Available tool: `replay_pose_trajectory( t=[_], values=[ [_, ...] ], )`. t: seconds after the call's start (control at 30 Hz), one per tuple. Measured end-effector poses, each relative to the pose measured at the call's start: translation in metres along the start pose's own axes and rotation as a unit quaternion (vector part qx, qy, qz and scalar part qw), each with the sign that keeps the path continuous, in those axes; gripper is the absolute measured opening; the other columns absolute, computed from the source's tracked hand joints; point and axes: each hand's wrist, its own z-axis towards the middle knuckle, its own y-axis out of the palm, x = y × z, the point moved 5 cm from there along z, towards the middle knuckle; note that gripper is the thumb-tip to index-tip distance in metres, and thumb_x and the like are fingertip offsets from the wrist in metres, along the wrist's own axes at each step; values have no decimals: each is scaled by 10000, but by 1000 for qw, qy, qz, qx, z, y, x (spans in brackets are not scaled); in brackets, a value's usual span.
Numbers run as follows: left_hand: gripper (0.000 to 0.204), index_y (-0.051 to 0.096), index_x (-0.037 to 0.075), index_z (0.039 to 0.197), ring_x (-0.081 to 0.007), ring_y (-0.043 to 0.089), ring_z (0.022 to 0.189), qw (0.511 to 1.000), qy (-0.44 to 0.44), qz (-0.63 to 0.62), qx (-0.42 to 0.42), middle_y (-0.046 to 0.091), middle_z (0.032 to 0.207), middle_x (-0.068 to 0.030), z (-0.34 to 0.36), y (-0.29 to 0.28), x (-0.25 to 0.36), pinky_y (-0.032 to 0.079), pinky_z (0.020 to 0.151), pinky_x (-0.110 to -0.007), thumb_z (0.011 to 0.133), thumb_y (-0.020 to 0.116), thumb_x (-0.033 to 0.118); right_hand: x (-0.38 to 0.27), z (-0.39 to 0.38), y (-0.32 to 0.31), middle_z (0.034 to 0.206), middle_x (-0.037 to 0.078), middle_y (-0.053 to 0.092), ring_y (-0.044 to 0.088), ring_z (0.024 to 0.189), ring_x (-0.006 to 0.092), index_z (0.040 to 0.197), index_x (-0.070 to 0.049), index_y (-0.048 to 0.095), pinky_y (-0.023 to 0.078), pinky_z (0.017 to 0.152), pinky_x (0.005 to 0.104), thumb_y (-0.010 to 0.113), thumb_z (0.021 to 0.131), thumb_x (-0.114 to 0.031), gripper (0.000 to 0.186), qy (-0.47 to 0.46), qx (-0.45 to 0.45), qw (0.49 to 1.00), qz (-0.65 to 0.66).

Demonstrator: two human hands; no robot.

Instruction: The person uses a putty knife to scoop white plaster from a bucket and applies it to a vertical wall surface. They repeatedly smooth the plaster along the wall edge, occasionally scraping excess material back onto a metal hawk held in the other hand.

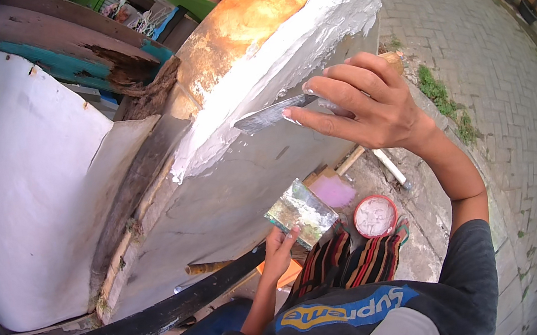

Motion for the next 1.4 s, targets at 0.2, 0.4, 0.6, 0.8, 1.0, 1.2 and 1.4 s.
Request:
replay_pose_trajectory(
  t=[0.2, 0.4, 0.6, 0.8, 1.0, 1.2, 1.4],
  values=[
    [301, 522, -31, 1190, -109, 551, 1001, 1000, 17, 17, 2, 616, 1103, -66, 0, 0, -2, 424, 890, -279, 971, 542, 174, 12, -3, 7, 1034, -20, 592, 548, 934, 156, 1080, -312, 709, 456, 829, 334, 647, 760, -139, 369, -4, -25, 999, -19],
    [304, 519, -28, 1198, -110, 548, 1012, 1000, 8, 3, -9, 607, 1119, -66, 2, 0, -2, 422, 895, -278, 973, 539, 176, 42, -19, -7, 1051, 4, 598, 551, 944, 187, 1083, -289, 713, 459, 828, 368, 650, 730, -83, 413, 40, -46, 996, -71],
    [305, 520, -23, 1203, -102, 541, 1008, 1000, 3, -5, -18, 606, 1119, -61, 3, -1, -3, 419, 895, -274, 974, 539, 178, 82, -44, -8, 1060, 40, 601, 551, 963, 228, 1092, -233, 714, 477, 805, 352, 658, 677, 37, 498, 83, -60, 990, -96],
    [304, 520, -21, 1205, -100, 531, 1025, 1000, -14, 8, -9, 606, 1123, -53, 2, -3, -8, 411, 904, -271, 973, 537, 174, 107, -67, -21, 1079, 29, 594, 549, 915, 210, 1127, -266, 691, 452, 783, 348, 647, 679, 5, 526, 131, -33, 985, -111],
    [313, 519, -21, 1207, -96, 533, 1019, 1000, -14, -17, -6, 607, 1124, -51, 5, -1, -5, 415, 898, -271, 969, 546, 180, 30, -14, -2, 1041, 17, 603, 560, 942, 197, 1083, -273, 716, 466, 845, 361, 665, 706, -72, 429, 41, -36, 999, 3],
    [295, 530, -23, 1189, -98, 544, 1006, 1000, -8, 12, -10, 617, 1111, -60, 7, 1, -12, 425, 890, -274, 968, 548, 170, 37, -13, 13, 1041, -6, 598, 556, 945, 190, 1092, -307, 707, 454, 838, 348, 667, 706, -110, 435, 31, -37, 999, 0],
    [296, 530, -32, 1184, -107, 545, 1014, 1000, -4, 20, -11, 617, 1112, -68, 7, 4, -12, 422, 897, -277, 966, 549, 167, 78, -42, -1, 1055, 13, 604, 554, 973, 206, 1097, -281, 708, 451, 833, 350, 678, 699, -37, 467, 71, -63, 994, -55]
  ],
)
